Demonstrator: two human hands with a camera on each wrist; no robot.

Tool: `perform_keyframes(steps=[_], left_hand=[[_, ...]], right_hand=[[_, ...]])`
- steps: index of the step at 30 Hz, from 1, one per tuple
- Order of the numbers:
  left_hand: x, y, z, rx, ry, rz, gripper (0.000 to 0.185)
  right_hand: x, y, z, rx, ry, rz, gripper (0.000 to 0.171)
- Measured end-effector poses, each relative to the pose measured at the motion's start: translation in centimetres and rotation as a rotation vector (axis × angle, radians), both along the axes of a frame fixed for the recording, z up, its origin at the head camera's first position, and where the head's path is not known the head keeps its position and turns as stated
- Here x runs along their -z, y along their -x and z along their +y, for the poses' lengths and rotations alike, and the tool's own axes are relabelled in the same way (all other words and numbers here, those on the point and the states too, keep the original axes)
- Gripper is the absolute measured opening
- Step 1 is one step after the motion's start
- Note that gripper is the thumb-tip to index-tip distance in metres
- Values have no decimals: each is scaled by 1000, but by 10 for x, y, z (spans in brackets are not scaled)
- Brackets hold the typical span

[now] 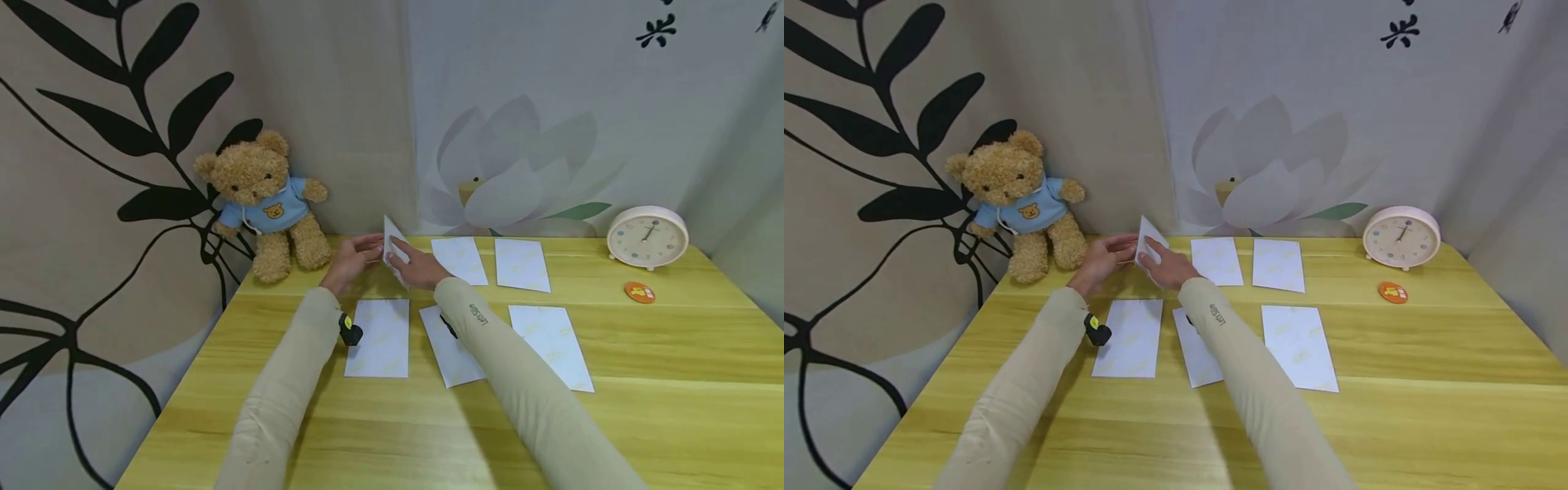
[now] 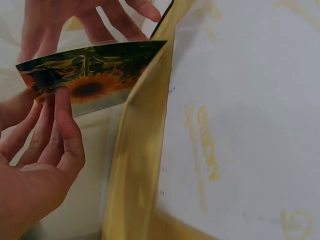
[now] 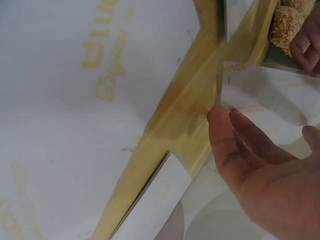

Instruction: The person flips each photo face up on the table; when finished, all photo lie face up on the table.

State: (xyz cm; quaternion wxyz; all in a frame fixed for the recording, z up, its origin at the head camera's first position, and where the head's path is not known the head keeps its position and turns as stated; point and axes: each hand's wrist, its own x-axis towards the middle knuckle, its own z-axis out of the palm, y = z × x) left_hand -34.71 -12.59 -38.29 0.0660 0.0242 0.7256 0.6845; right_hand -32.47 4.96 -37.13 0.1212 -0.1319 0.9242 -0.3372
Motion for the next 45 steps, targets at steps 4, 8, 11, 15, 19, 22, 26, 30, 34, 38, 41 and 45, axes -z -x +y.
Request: perform_keyframes(steps=[4,8,11,15,19,22,26,30,34,38,41,45], left_hand=[[-2,-3,4,19,15,3,39],[-6,-8,9,32,4,-5,39],[-7,-10,11,40,-14,-12,38],[-9,-10,13,37,-24,-25,36],[-12,-10,15,35,-20,-35,34],[-14,-11,17,44,9,-26,35],[-16,-11,20,46,92,0,36],[-17,-13,25,46,232,46,39],[-19,-14,29,32,403,109,47],[-20,-14,28,-15,556,152,54],[-19,-15,26,-57,644,154,60],[-17,-16,24,-95,699,153,64]], right_hand=[[-1,-1,2,-9,38,-7,56],[-4,-2,4,1,216,-88,54],[-9,-3,4,20,380,-176,54],[-15,-4,4,42,503,-235,55],[-15,-3,6,58,597,-268,53],[-14,-2,8,66,671,-270,50],[-11,-1,10,99,747,-244,47],[-8,-1,12,166,756,-170,46],[-4,0,14,221,725,-88,47],[-1,0,15,255,711,-30,46],[0,1,16,272,704,1,47],[3,2,19,301,704,23,48]])
